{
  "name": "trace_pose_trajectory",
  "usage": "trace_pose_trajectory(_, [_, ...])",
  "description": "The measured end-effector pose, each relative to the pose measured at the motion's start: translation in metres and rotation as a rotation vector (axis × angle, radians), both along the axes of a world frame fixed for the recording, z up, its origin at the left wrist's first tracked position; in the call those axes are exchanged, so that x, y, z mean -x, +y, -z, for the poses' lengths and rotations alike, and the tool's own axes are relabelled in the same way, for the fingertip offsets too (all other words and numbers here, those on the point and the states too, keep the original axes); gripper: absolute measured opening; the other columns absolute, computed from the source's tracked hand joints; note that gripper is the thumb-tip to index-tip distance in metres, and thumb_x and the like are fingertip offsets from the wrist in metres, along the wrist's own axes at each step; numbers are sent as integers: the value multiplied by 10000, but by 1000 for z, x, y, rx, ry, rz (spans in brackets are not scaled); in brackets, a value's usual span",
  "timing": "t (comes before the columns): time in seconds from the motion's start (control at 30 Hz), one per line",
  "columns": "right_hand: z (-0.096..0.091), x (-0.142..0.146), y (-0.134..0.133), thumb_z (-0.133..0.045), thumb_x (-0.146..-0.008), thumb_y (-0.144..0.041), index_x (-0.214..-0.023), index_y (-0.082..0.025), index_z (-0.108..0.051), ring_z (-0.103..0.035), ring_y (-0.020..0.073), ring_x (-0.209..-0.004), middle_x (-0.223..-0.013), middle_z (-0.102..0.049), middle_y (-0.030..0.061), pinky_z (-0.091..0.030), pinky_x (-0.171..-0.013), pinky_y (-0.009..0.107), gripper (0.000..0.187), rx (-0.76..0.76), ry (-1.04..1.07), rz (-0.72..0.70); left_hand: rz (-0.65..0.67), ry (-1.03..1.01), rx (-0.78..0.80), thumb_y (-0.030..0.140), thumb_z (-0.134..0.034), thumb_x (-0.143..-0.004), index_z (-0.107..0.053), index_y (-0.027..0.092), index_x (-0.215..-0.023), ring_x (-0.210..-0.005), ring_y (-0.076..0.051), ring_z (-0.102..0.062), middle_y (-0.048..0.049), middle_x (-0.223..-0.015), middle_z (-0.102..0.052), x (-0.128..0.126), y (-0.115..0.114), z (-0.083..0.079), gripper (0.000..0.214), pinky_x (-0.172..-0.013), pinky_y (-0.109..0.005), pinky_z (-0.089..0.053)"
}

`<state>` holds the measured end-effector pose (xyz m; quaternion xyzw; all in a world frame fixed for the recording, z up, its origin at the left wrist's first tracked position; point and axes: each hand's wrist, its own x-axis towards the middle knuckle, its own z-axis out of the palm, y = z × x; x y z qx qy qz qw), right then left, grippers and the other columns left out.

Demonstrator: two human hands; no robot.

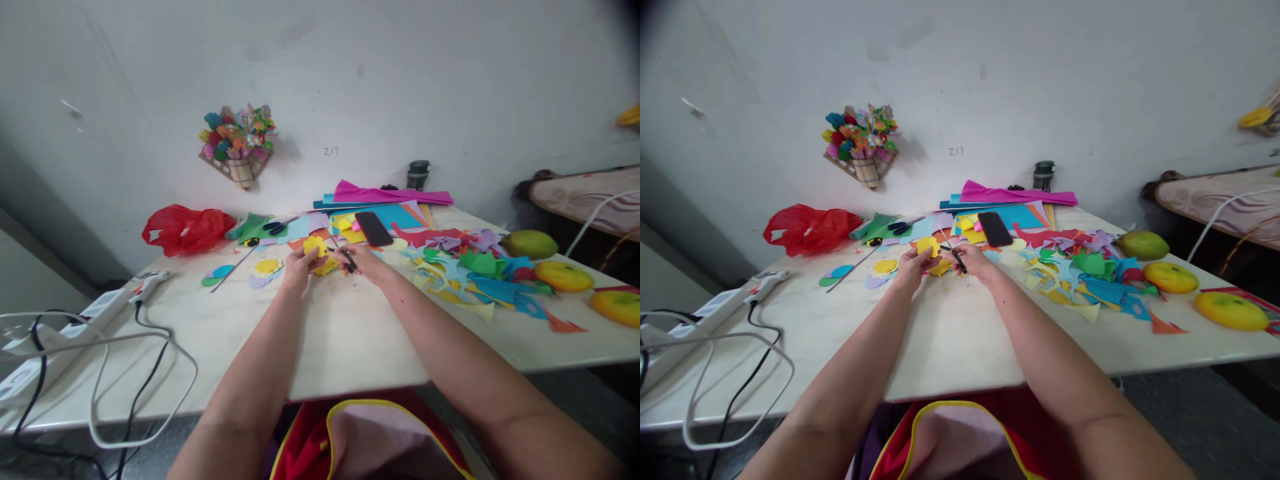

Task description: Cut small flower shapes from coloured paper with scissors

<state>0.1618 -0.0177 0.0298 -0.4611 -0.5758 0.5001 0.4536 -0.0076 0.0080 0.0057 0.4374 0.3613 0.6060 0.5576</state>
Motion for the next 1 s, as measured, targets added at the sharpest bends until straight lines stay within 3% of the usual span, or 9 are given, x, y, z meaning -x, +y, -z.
trace_pose_trajectory(0.1, [2, -1, -1, -693, -837, -307, -789, -146, -611, -523, 66, -401, -544, -600, -18, -243, -317, 151, 187, 7, -50, -60, -29, -27, 1, 314, -866, -601, -659, 125, -789, -714, -192, -718, -49, -713, -696, 1, 1, 0, 337, -783, -345, -597])
trace_pose_trajectory(0.3, [2, -2, -3, -667, -857, -311, -773, -155, -588, -548, 82, -421, -569, -620, -2, -274, -312, 156, 194, 50, -94, -134, -13, -112, -6, 236, -833, -619, -665, 115, -832, -794, -213, -734, -67, -813, -718, 1, 2, 1, 297, -764, -316, -592])
trace_pose_trajectory(1.0, [17, -2, 6, -677, -842, -382, -808, -161, -586, -515, 63, -411, -572, -585, -28, -282, -314, 145, 241, 31, -77, -177, -33, -121, 22, 171, -771, -650, -680, 115, -824, -914, -257, -730, -106, -857, -741, -2, 1, 1, 205, -762, -313, -599])
